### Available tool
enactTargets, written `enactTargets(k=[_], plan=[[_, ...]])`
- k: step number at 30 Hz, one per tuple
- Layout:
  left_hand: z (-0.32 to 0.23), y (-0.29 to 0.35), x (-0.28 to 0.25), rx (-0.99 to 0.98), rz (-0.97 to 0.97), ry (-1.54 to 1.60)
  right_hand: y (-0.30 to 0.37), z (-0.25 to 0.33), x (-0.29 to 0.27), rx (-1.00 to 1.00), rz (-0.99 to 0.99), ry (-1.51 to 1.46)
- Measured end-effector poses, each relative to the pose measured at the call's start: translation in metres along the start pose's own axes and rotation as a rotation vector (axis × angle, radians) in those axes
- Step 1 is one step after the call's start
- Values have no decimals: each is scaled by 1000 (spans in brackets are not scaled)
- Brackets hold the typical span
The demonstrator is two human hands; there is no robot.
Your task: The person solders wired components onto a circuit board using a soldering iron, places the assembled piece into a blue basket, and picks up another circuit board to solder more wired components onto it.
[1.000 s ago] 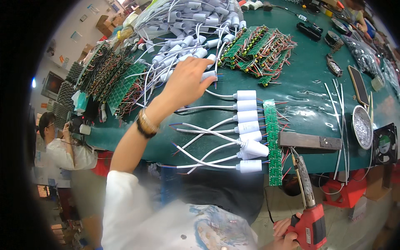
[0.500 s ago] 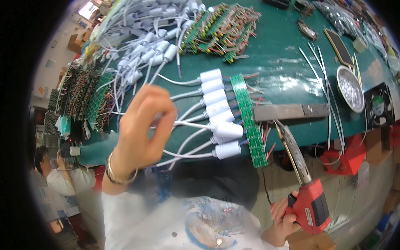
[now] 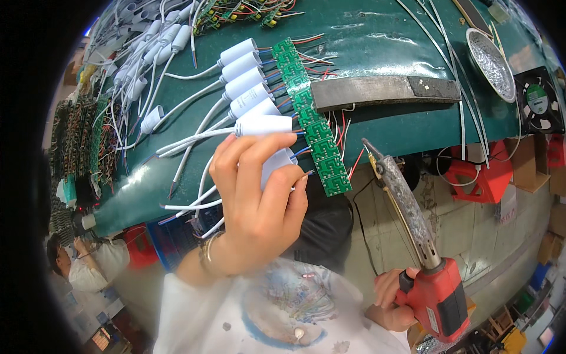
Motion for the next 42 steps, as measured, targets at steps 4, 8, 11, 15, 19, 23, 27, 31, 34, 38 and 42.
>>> enactTargets(k=[4, 8, 11, 15, 19, 23, 27, 31, 34, 38, 42], plan=[[-1, -6, 7, -25, 88, -29, 19, -3, -21, 63, -172, 41], [-2, -10, 14, -42, 138, -70, 41, -5, -32, 181, -336, 40], [-3, -11, 18, -37, 149, -97, 55, -13, -58, 343, -584, -8], [-3, -10, 18, -32, 141, -79, 29, -24, -15, 400, 210, 3], [-3, -9, 19, -33, 148, -75, 22, -25, -18, 334, 147, 19], [-3, -9, 19, -29, 147, -73, 10, -23, 7, 389, 510, 313], [-3, -9, 18, -28, 135, -66, 13, -29, 1, 594, 515, 253], [-3, -8, 19, -35, 138, -72, 16, -20, -9, 380, 522, 554], [-3, -8, 18, -37, 131, -73, 21, -21, -13, 351, 378, 319], [-3, -9, 18, -37, 131, -76, 22, -20, -16, 235, 225, 128], [-3, -9, 18, -37, 129, -78, 26, -11, -16, 36, 131, 177]])
Point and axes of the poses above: each hand's wrist, its own y-axis away from the middle knuckle, its own x-axis out of the palm, z = x × y, the point moved 10 cm from there along -y, towards the middle knuckle, and after that the axes turned 7 degrees about -x, right-handed, at the moved point
